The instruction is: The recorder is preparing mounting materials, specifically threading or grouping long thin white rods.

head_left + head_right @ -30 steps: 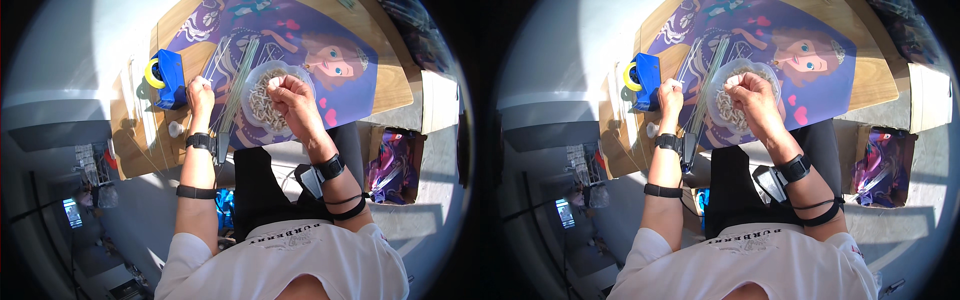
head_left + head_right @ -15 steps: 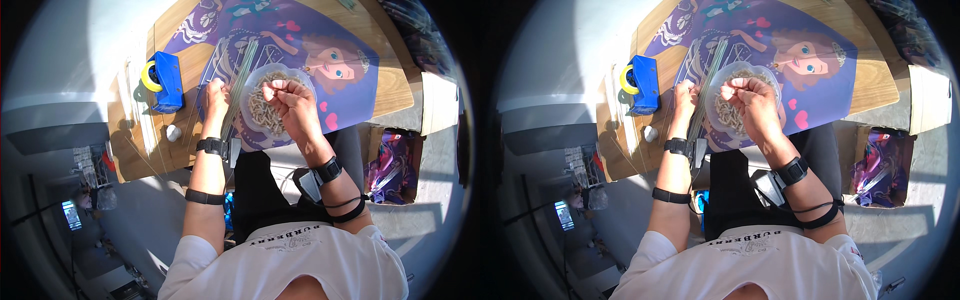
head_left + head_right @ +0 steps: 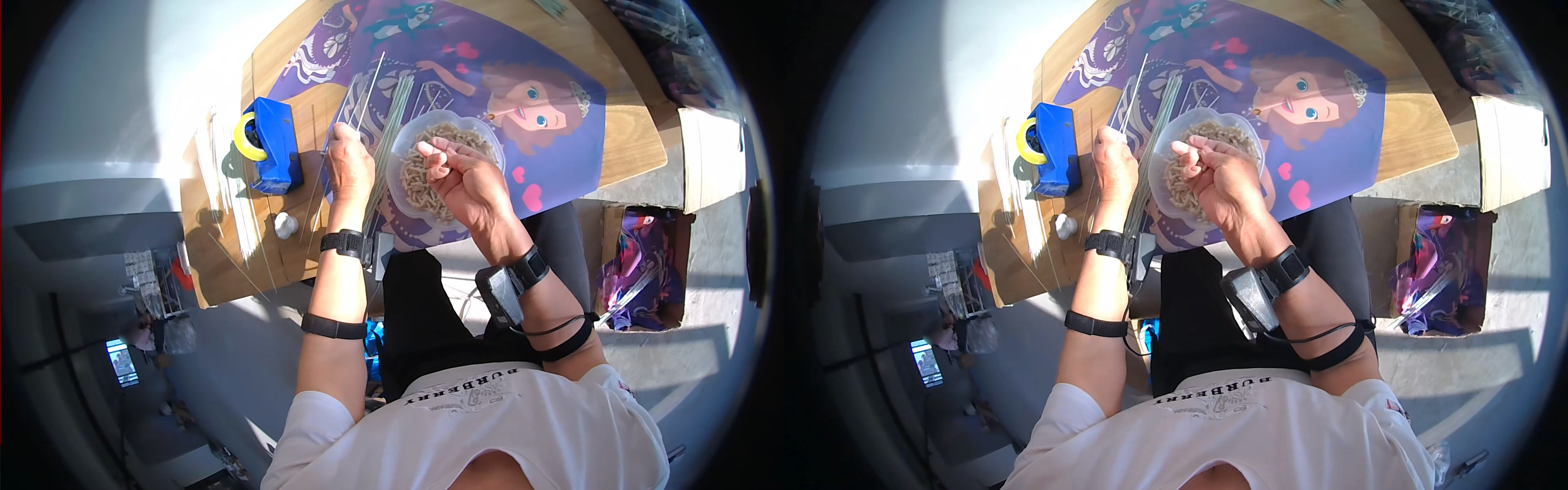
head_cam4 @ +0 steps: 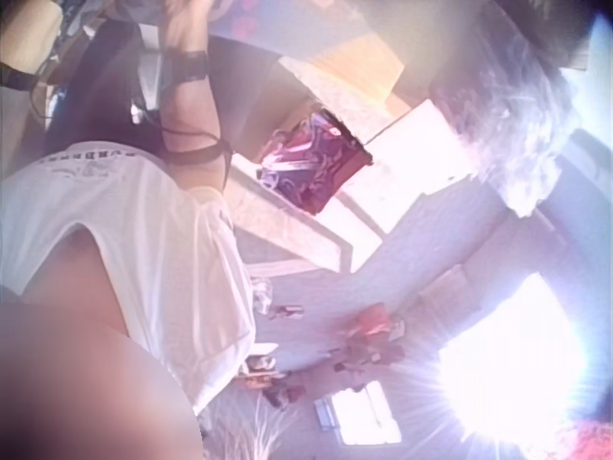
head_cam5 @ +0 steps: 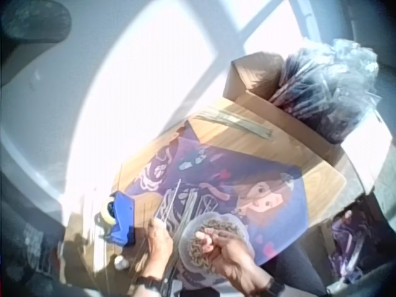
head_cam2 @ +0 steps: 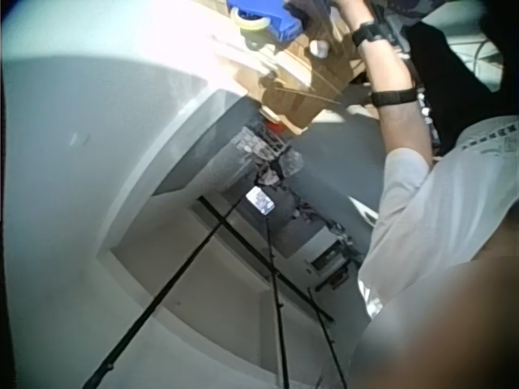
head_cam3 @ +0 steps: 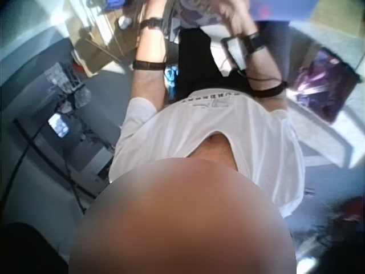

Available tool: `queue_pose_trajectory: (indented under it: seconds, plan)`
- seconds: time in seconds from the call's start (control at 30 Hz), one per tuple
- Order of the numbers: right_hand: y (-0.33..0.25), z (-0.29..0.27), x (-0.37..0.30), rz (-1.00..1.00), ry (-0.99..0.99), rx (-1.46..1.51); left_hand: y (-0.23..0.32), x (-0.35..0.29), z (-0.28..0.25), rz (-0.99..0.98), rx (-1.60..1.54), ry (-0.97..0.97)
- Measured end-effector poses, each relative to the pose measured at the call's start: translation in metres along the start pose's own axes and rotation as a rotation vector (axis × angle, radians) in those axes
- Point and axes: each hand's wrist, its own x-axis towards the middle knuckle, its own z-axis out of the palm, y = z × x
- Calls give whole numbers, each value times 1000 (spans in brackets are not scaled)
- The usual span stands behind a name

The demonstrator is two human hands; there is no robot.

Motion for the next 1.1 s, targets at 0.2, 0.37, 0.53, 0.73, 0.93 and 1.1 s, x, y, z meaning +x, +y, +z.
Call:
queue_pose_trajectory:
  seconds: [0.2,0.37,0.53,0.73,0.93,1.1]
  plan:
    - [-3,-11,4,41,-128,4,31,7,-42,168,-317,199]
    - [-3,-5,5,15,-167,48,61,-22,-80,40,-366,143]
    - [-4,8,-4,-27,-87,-53,70,-65,-106,-19,-428,30]
    - [0,-6,4,-33,-243,49,73,-92,-117,-41,-445,-14]
    - [-1,-2,0,-2,-124,82,77,-98,-122,-71,-407,-43]
    - [-2,-3,1,30,-132,122,78,-97,-120,-71,-392,-23]
